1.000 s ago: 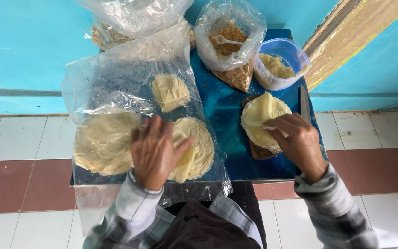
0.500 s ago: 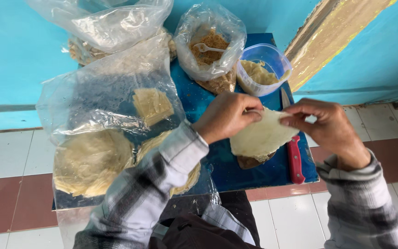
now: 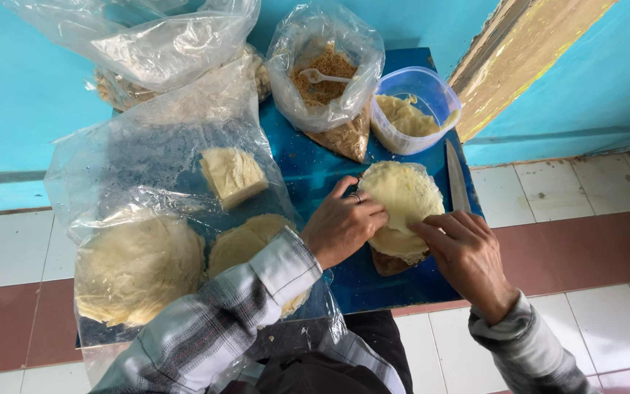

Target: The person sits at a small table and stretches thin dough sheets by hand, pulling and thinning each piece before placing it onto a growing stack of dough rounds. A knife and bags of ingredients rest on the table beside the work.

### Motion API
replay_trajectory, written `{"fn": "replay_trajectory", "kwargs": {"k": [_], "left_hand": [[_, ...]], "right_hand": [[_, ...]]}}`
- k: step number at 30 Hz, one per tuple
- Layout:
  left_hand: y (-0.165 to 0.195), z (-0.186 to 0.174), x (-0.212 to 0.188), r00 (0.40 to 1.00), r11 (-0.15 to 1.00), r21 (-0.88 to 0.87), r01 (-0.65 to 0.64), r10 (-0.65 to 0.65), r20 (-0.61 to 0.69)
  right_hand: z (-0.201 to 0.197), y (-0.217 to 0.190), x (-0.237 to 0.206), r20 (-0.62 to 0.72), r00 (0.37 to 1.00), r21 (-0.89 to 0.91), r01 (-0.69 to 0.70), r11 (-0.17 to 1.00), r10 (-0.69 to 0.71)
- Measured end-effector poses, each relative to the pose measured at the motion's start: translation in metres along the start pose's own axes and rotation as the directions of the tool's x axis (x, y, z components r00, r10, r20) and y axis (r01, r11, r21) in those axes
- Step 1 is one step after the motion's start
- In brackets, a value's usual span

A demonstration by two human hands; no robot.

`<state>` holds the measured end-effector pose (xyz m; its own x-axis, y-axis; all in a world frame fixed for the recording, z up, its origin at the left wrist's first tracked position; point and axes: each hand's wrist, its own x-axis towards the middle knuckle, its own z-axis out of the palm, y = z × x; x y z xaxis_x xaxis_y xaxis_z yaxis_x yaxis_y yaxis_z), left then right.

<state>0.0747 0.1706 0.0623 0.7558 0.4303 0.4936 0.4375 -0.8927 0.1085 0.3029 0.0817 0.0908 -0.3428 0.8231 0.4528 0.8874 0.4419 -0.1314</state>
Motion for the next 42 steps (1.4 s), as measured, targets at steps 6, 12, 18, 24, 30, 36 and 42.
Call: {"fn": "replay_trajectory", "kwargs": {"k": [6,12,18,24,30,36,42], "left_hand": [[0.012,-0.001,-0.007,0.998,0.994,0.090,-0.055,0.056,-0.009],[0.016,-0.002,-0.009,0.999,0.995,0.096,-0.040,0.037,0.033],[0.016,-0.004,-0.012,1.000,0.999,-0.034,0.021,-0.020,0.006],[0.017,-0.004,-0.014,1.000,0.999,-0.035,0.026,-0.026,-0.010],[0.014,0.002,-0.014,0.999,0.994,0.100,-0.048,0.049,-0.012],[0.011,0.001,-0.020,0.992,0.979,0.168,-0.116,0.122,-0.027],[0.034,-0.041,-0.018,0.993,0.991,0.133,-0.004,0.020,-0.117]], "right_hand": [[0.001,-0.006,-0.018,-0.008,0.999,-0.113,0.042,0.993,-0.043],[0.002,-0.012,-0.026,0.025,0.999,-0.193,0.046,0.980,-0.042],[0.001,-0.014,-0.029,-0.003,1.000,-0.162,0.014,0.987,-0.014],[0.005,-0.016,-0.032,-0.037,0.999,-0.149,0.010,0.989,-0.016],[0.010,-0.021,-0.036,-0.068,0.997,-0.166,0.023,0.986,-0.035],[0.010,-0.024,-0.041,-0.051,0.998,-0.204,0.033,0.978,-0.044],[-0.005,-0.032,-0.038,-0.059,0.998,-0.166,0.017,0.986,-0.027]]}}
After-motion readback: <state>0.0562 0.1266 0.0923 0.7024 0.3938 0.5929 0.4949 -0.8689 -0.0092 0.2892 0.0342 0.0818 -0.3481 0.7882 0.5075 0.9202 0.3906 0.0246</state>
